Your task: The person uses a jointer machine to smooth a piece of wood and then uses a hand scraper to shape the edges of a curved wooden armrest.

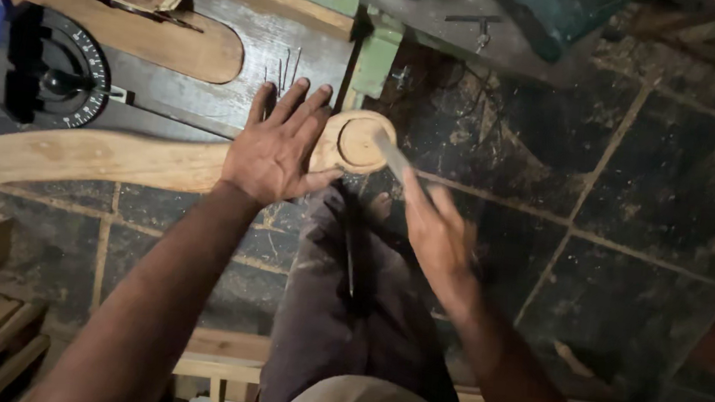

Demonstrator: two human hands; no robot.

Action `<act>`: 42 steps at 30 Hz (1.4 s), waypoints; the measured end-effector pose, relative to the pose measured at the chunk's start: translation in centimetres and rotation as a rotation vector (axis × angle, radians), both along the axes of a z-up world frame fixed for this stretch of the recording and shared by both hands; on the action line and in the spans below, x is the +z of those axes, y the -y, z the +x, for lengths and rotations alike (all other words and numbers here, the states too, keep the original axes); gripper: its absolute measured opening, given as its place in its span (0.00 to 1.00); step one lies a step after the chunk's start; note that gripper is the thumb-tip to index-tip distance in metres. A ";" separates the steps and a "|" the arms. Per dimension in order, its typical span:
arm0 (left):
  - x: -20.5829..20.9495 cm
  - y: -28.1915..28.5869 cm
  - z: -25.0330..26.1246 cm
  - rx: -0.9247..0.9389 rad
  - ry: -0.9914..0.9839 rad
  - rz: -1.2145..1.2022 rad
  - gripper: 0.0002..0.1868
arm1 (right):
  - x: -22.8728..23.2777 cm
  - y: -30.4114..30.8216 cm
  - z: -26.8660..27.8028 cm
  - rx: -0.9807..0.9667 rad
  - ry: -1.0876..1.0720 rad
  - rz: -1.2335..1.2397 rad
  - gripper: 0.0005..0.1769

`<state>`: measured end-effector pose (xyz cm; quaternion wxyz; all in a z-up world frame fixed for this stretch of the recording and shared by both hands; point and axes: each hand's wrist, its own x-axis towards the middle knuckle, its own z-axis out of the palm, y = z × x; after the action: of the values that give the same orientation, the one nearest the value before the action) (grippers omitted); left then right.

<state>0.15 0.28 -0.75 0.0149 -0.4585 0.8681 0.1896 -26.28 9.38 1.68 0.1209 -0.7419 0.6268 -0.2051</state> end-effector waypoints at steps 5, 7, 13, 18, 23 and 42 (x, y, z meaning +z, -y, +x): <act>-0.5 -0.3 0.3 -0.025 -0.027 -0.047 0.51 | -1.1 2.8 -0.2 0.015 0.065 0.066 0.22; -0.3 -0.4 0.3 -0.006 -0.008 -0.024 0.49 | -0.5 2.0 -0.1 0.011 0.057 0.082 0.22; -0.3 0.2 0.5 -0.001 -0.086 0.001 0.48 | -0.7 2.3 -0.1 0.031 0.094 0.008 0.20; 0.4 0.1 -0.1 -0.014 -0.006 0.005 0.51 | -2.3 -0.3 -0.5 -0.032 0.323 0.094 0.21; 0.2 0.1 -0.2 0.003 -0.008 -0.003 0.49 | -6.3 1.5 0.0 -0.112 0.428 0.057 0.19; 0.0 0.2 -0.3 -0.007 0.041 -0.047 0.50 | -8.9 0.8 0.4 -0.125 0.696 0.042 0.20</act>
<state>-0.14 0.11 -0.71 0.0227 -0.4596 0.8734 0.1596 -25.90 8.57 -7.25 0.3294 -0.5851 0.5965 -0.4398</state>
